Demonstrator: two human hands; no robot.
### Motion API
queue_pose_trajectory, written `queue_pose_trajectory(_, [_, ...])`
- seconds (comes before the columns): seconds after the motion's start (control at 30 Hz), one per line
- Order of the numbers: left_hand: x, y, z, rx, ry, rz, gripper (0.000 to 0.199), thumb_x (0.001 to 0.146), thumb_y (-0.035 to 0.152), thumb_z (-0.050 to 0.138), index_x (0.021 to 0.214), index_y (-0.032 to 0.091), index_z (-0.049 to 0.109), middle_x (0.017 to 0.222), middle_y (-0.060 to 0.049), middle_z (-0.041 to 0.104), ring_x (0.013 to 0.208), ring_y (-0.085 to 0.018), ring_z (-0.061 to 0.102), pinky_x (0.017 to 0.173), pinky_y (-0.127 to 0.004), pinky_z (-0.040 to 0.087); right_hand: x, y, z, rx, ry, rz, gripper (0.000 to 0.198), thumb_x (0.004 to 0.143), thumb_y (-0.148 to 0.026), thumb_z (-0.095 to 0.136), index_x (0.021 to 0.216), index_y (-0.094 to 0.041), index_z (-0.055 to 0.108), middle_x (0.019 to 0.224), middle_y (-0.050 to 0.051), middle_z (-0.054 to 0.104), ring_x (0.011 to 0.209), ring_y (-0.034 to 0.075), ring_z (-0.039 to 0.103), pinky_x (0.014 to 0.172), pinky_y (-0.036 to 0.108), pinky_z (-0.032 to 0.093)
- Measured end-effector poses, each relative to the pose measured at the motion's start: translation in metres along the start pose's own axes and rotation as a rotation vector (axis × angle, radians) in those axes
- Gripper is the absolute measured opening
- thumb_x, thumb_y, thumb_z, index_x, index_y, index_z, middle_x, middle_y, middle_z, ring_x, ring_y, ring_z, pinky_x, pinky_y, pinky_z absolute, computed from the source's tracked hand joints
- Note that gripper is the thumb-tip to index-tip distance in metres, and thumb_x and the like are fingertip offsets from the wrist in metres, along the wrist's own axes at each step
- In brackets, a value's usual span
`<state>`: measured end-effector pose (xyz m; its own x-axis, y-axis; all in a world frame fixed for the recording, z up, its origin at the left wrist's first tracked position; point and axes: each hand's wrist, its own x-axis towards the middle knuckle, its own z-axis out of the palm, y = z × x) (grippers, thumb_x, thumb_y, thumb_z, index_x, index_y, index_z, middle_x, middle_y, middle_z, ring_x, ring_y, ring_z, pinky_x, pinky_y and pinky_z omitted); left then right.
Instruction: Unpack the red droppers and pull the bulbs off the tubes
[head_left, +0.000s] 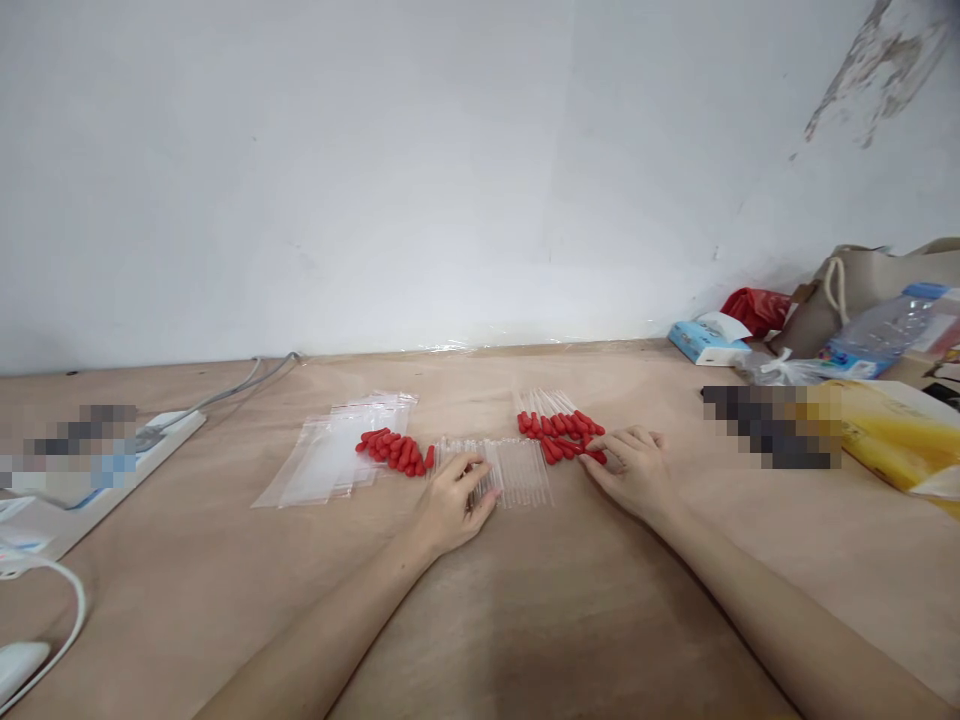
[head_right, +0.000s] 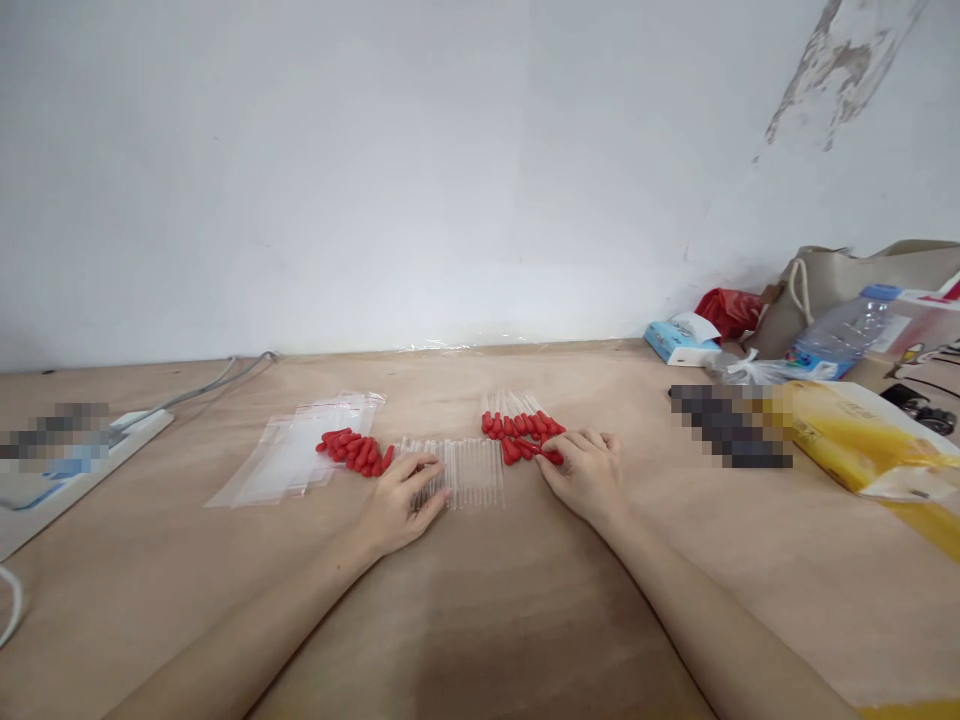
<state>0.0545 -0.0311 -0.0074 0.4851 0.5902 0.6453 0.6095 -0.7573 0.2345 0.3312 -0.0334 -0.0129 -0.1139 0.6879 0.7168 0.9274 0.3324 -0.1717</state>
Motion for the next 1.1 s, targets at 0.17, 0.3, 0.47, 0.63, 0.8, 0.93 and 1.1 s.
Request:
queue_pose_trajectory(0.17, [0.0, 0.005, -0.007, 0.139, -0.012, -0.015, 0.024, 0.077, 0.033, 0.054, 0.097, 0.021, 0.063, 0.099, -0.007, 0.059, 0.092, -0.022, 0.052, 0.081, -0.04, 0.041, -0.001, 0.0, 0.0, -0.012, 0.003, -0.014, 0.012, 0.075, -0.029, 0.054, 0.071, -0.022, 0.063, 0.071, 0.0, 0.065, 0.073, 0.016, 0.053, 0.074, 0.032, 0.024])
queue_pose_trajectory(0.3, [-0.002, 0.004, -0.009, 0.173, -0.036, -0.015, 0.031, 0.076, 0.038, 0.055, 0.103, 0.024, 0.061, 0.109, -0.007, 0.057, 0.103, -0.024, 0.048, 0.091, -0.045, 0.033, -0.002, -0.001, 0.001, -0.016, 0.006, -0.005, 0.013, 0.075, -0.031, 0.054, 0.072, -0.023, 0.065, 0.074, 0.001, 0.065, 0.074, 0.016, 0.052, 0.075, 0.032, 0.024])
queue_pose_trajectory(0.47, [-0.003, 0.002, -0.01, 0.191, -0.099, 0.016, 0.043, 0.076, 0.045, 0.054, 0.113, 0.024, 0.054, 0.12, -0.009, 0.053, 0.116, -0.027, 0.042, 0.1, -0.051, 0.022, 0.001, -0.003, -0.003, 0.034, 0.016, 0.066, 0.018, 0.074, -0.038, 0.055, 0.081, -0.024, 0.065, 0.081, 0.002, 0.065, 0.077, 0.017, 0.052, 0.074, 0.032, 0.026])
queue_pose_trajectory(0.63, [-0.005, 0.002, -0.013, 0.2, -0.098, 0.018, 0.046, 0.075, 0.045, 0.055, 0.115, 0.024, 0.053, 0.12, -0.01, 0.053, 0.117, -0.028, 0.042, 0.1, -0.053, 0.021, 0.026, -0.014, -0.01, 0.036, 0.03, 0.202, 0.019, 0.077, -0.034, 0.051, 0.078, -0.023, 0.066, 0.076, 0.003, 0.063, 0.077, 0.018, 0.052, 0.074, 0.032, 0.026])
queue_pose_trajectory(0.8, [-0.009, -0.001, -0.016, 0.189, -0.078, 0.023, 0.045, 0.074, 0.044, 0.057, 0.113, 0.023, 0.055, 0.118, -0.011, 0.054, 0.116, -0.029, 0.043, 0.1, -0.054, 0.023, 0.067, -0.04, 0.006, -0.055, -0.312, 0.255, 0.023, 0.073, -0.042, 0.051, 0.069, -0.023, 0.065, 0.076, 0.004, 0.063, 0.081, 0.021, 0.049, 0.071, 0.034, 0.024])
queue_pose_trajectory(0.93, [-0.009, 0.0, -0.017, 0.185, -0.083, 0.001, 0.044, 0.073, 0.044, 0.057, 0.112, 0.023, 0.056, 0.118, -0.011, 0.055, 0.116, -0.03, 0.043, 0.099, -0.055, 0.023, 0.083, -0.054, 0.028, -0.114, -0.447, 0.257, 0.031, 0.067, -0.049, 0.055, 0.082, -0.023, 0.065, 0.083, 0.006, 0.063, 0.085, 0.023, 0.049, 0.072, 0.035, 0.025])
queue_pose_trajectory(1.1, [-0.01, 0.0, -0.016, 0.176, -0.094, 0.006, 0.042, 0.075, 0.044, 0.056, 0.11, 0.022, 0.057, 0.116, -0.011, 0.055, 0.116, -0.029, 0.043, 0.098, -0.054, 0.023, 0.083, -0.058, 0.043, -0.186, -0.49, 0.208, 0.026, 0.07, -0.045, 0.054, 0.073, -0.022, 0.066, 0.081, 0.007, 0.063, 0.085, 0.024, 0.049, 0.072, 0.037, 0.024])
